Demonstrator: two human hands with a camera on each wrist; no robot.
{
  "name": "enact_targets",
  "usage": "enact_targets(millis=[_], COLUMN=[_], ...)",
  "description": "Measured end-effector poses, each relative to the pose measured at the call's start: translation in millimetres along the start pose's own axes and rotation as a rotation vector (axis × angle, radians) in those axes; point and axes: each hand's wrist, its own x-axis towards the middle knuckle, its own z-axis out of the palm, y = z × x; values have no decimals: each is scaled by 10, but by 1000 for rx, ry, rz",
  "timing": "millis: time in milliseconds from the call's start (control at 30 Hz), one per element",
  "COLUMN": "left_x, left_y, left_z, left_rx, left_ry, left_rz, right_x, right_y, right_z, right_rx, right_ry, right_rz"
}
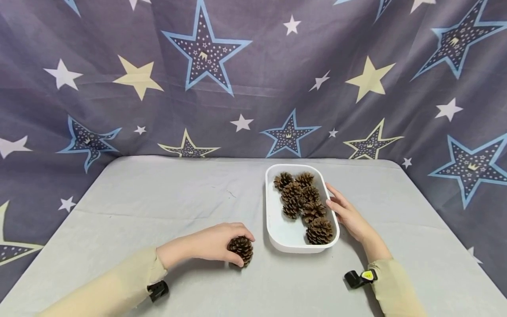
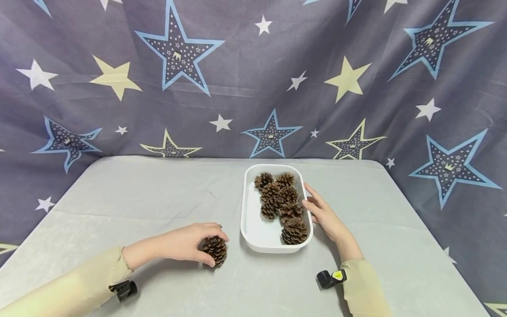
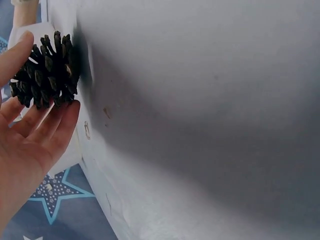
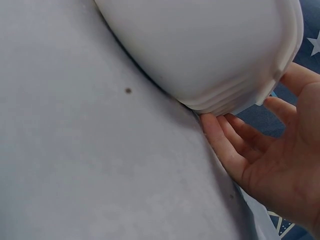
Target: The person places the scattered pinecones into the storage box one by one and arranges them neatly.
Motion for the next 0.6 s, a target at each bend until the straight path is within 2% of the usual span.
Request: enact_targets(millis=[333,600], left_x=[46,95], left_y=[53,103], left_z=[-57,-134], left_rx=[7,-10], left_ry=[35,105], left_rz=[19,19], right_x=[6,7], right_y=[0,-6], right_z=[4,-5], right_rx=[-6,6], right_ry=[-3,-1], right_rz=[7,6])
